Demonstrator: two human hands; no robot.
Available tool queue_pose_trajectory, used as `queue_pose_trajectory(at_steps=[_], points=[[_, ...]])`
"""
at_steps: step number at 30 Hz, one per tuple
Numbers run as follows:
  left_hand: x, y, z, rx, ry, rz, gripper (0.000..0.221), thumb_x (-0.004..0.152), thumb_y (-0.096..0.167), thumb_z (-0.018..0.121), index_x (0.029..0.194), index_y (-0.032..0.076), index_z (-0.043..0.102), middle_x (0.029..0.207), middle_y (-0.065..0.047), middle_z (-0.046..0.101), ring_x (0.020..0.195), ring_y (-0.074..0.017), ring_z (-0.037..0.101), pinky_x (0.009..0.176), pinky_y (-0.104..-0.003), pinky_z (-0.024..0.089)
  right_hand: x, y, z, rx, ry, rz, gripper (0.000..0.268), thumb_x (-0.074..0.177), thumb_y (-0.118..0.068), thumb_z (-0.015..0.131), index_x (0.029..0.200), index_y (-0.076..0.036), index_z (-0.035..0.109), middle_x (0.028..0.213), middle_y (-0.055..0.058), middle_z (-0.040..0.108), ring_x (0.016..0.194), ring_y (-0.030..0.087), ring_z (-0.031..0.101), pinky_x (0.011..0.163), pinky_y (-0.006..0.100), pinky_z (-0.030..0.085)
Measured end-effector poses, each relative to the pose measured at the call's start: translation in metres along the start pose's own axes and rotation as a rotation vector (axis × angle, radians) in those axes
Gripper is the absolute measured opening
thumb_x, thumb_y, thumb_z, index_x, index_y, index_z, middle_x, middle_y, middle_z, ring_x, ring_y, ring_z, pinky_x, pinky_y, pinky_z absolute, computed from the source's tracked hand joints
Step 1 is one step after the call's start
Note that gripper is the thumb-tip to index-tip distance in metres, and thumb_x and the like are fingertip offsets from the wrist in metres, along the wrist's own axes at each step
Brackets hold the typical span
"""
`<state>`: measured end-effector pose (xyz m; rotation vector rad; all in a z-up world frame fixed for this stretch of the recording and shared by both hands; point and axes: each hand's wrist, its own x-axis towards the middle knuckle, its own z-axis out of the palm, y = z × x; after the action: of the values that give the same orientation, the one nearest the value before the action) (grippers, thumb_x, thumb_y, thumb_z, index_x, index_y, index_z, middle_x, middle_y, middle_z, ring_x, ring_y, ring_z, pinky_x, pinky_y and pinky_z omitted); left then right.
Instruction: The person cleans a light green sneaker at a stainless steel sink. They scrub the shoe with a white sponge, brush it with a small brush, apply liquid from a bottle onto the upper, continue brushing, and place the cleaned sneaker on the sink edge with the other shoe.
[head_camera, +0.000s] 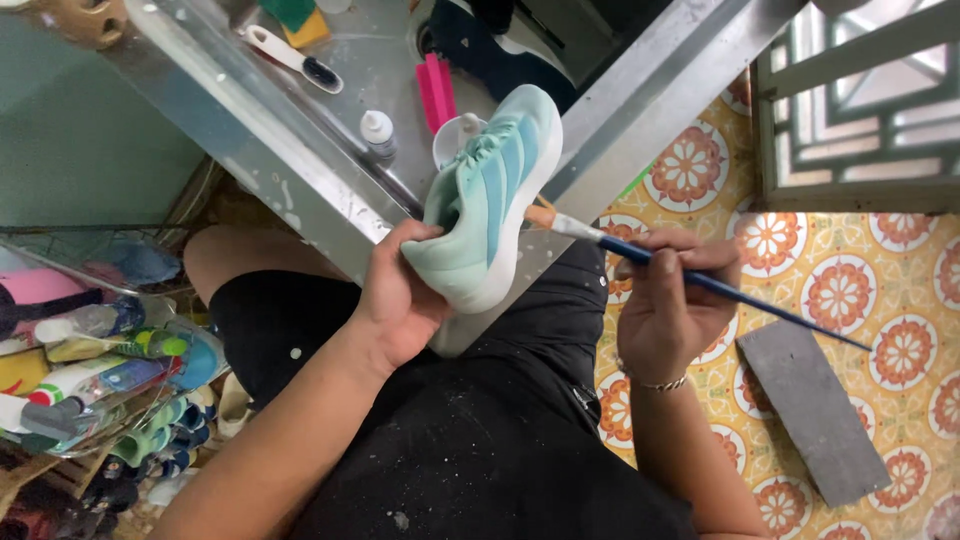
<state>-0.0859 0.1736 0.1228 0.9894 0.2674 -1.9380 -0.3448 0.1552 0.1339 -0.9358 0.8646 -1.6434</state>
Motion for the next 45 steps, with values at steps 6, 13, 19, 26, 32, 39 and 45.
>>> queue_pose_trajectory(at_steps=[6, 13, 19, 26, 32, 39, 45], points=[[-0.005, 0.001, -0.002, -0.015, -0.022, -0.015, 0.039, 0.088, 0.034, 0.059, 0.112, 0.005, 0.069, 0.103, -0.007, 0.074, 0.095, -0.0218, 0.069, 0.089, -0.038, 0.053, -0.007, 0.004, 0.015, 0.031, -0.053, 0.066, 0.015, 0.11, 0.005, 0.057, 0.113, -0.005, 0.046, 0.111, 0.021, 0.064, 0.089, 0.023, 0.066, 0.08, 0.032, 0.058], [-0.013, 0.0, 0.006, -0.021, -0.027, -0.049, 0.049, 0.084, 0.037, 0.057, 0.119, 0.004, 0.067, 0.11, -0.009, 0.073, 0.101, -0.0239, 0.07, 0.094, -0.04, 0.054, -0.018, 0.003, 0.017, -0.035, -0.217, 0.099, 0.019, 0.108, 0.008, 0.06, 0.107, -0.005, 0.046, 0.106, 0.022, 0.065, 0.084, 0.023, 0.064, 0.073, 0.031, 0.057], [-0.016, 0.0, 0.011, -0.055, -0.073, -0.039, 0.053, 0.086, 0.038, 0.055, 0.123, 0.002, 0.066, 0.114, -0.011, 0.072, 0.104, -0.0251, 0.069, 0.095, -0.041, 0.054, -0.013, 0.01, 0.022, -0.018, -0.12, 0.113, 0.02, 0.106, 0.008, 0.06, 0.108, -0.005, 0.045, 0.107, 0.024, 0.066, 0.078, 0.023, 0.064, 0.071, 0.032, 0.056], [-0.017, 0.001, 0.02, -0.045, -0.021, -0.068, 0.051, 0.084, 0.037, 0.053, 0.116, 0.0, 0.068, 0.11, -0.011, 0.074, 0.102, -0.0258, 0.07, 0.095, -0.041, 0.054, -0.023, 0.011, 0.016, -0.027, -0.201, 0.077, 0.022, 0.104, 0.004, 0.064, 0.108, -0.007, 0.044, 0.105, 0.023, 0.065, 0.084, 0.023, 0.066, 0.071, 0.033, 0.059], [-0.013, -0.006, 0.01, -0.059, -0.039, -0.028, 0.044, 0.088, 0.035, 0.058, 0.118, 0.002, 0.066, 0.11, -0.008, 0.071, 0.103, -0.0236, 0.068, 0.096, -0.04, 0.053, -0.012, 0.011, 0.016, -0.006, -0.103, -0.001, 0.02, 0.108, 0.003, 0.063, 0.112, -0.006, 0.046, 0.106, 0.025, 0.068, 0.079, 0.023, 0.066, 0.072, 0.032, 0.058], [-0.015, -0.007, 0.002, -0.006, -0.034, -0.035, 0.049, 0.08, 0.037, 0.06, 0.115, 0.005, 0.068, 0.104, -0.007, 0.075, 0.098, -0.0225, 0.07, 0.09, -0.039, 0.054, -0.005, 0.017, 0.007, -0.213, -0.198, -0.118, 0.024, 0.105, 0.005, 0.064, 0.107, -0.007, 0.043, 0.108, 0.024, 0.068, 0.085, 0.021, 0.066, 0.078, 0.031, 0.057], [-0.022, -0.009, -0.012, 0.029, -0.147, 0.086, 0.045, 0.094, 0.027, 0.066, 0.131, 0.002, 0.063, 0.112, -0.009, 0.067, 0.095, -0.0205, 0.062, 0.076, -0.034, 0.044, 0.02, 0.011, 0.005, -0.337, -0.014, -0.328, 0.022, 0.108, 0.005, 0.064, 0.111, -0.006, 0.045, 0.115, 0.024, 0.066, 0.089, 0.023, 0.069, 0.081, 0.033, 0.061]])
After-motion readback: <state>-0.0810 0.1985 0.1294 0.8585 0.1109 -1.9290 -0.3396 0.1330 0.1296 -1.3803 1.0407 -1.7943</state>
